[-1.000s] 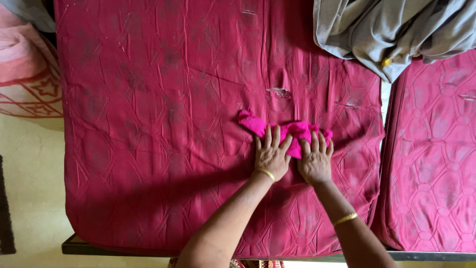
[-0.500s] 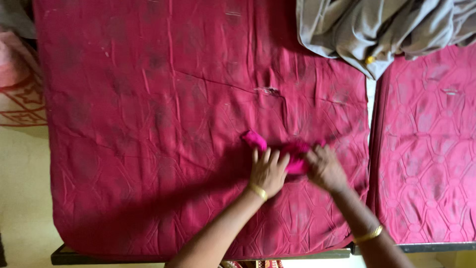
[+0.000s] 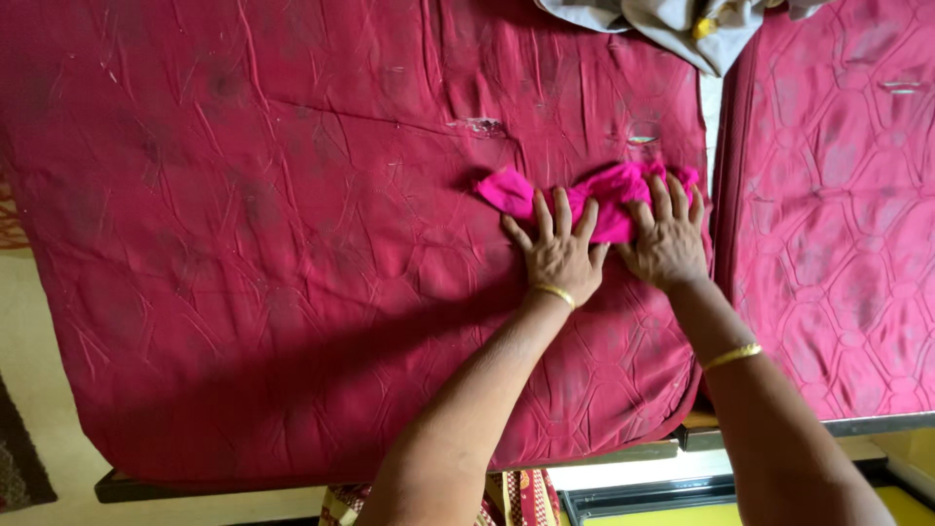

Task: The person wipes a red patterned mattress surface with a pink cloth, moving systematically across the area. A gray patterned sheet is pushed aside to access more of the mattress.

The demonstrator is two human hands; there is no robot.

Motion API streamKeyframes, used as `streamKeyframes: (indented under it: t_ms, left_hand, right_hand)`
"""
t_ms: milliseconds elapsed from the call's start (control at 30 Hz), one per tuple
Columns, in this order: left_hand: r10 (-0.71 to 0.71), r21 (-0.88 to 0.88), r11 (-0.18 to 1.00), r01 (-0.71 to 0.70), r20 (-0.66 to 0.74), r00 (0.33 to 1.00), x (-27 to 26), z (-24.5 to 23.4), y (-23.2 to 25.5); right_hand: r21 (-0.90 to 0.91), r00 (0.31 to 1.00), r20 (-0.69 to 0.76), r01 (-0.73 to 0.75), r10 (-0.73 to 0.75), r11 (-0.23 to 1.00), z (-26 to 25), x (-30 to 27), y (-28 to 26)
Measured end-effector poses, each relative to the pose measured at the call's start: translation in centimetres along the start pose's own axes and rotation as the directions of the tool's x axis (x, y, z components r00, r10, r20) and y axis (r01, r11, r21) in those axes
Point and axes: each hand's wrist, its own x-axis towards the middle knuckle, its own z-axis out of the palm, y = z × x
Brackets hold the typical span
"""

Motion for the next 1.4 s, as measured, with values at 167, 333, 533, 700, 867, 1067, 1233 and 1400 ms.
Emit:
streamKeyframes:
  t_ms: [167, 333, 533, 700, 867, 1067, 1233, 1400]
  left_hand:
    - [0.077, 0.011, 0.997, -0.077, -0.008, 0.997, -3.8, 1.5, 0.9]
    - [0.132, 0.042, 0.990, -0.134, 0.047, 0.990, -7.4, 2.6, 1.3]
    - [0.192, 0.056, 0.977, -0.204, 0.169, 0.967, -11.8, 3.1, 1.3]
    - [0.266, 0.033, 0.960, -0.280, 0.217, 0.939, -14.8, 4.4, 0.2]
    - [0.407, 0.043, 0.908, -0.417, 0.149, 0.901, -18.3, 4.7, -1.9]
    - [0.455, -0.168, 0.887, -0.431, 0.154, 0.877, -20.4, -0.1, -5.9]
    - [0.305, 0.034, 0.952, -0.303, -0.066, 0.950, -15.3, -4.8, -11.8]
    - [0.155, 0.058, 0.986, -0.158, 0.047, 0.987, -15.4, -5.5, -14.5]
  right_hand:
    - [0.037, 0.998, -0.004, -0.056, 0.056, 0.998, 0.5, -5.6, -0.8]
    - [0.037, 0.988, -0.009, -0.151, 0.152, 0.988, 1.8, -10.0, -2.7]
    - [0.065, 0.975, 0.016, -0.223, 0.223, 0.973, 2.0, -15.4, -5.3]
    - [0.089, 0.948, 0.043, -0.318, 0.315, 0.944, 2.4, -19.0, -8.3]
    - [0.020, 0.932, 0.087, -0.355, 0.352, 0.935, 1.3, -21.3, -12.6]
    - [0.108, 0.932, 0.297, -0.248, 0.207, 0.963, -3.4, -18.8, -15.6]
    - [0.164, 0.984, 0.109, -0.161, 0.144, 0.973, -2.3, -10.9, -18.3]
    - [0.105, 0.936, 0.101, -0.346, 0.336, 0.932, 1.8, -8.8, -24.8]
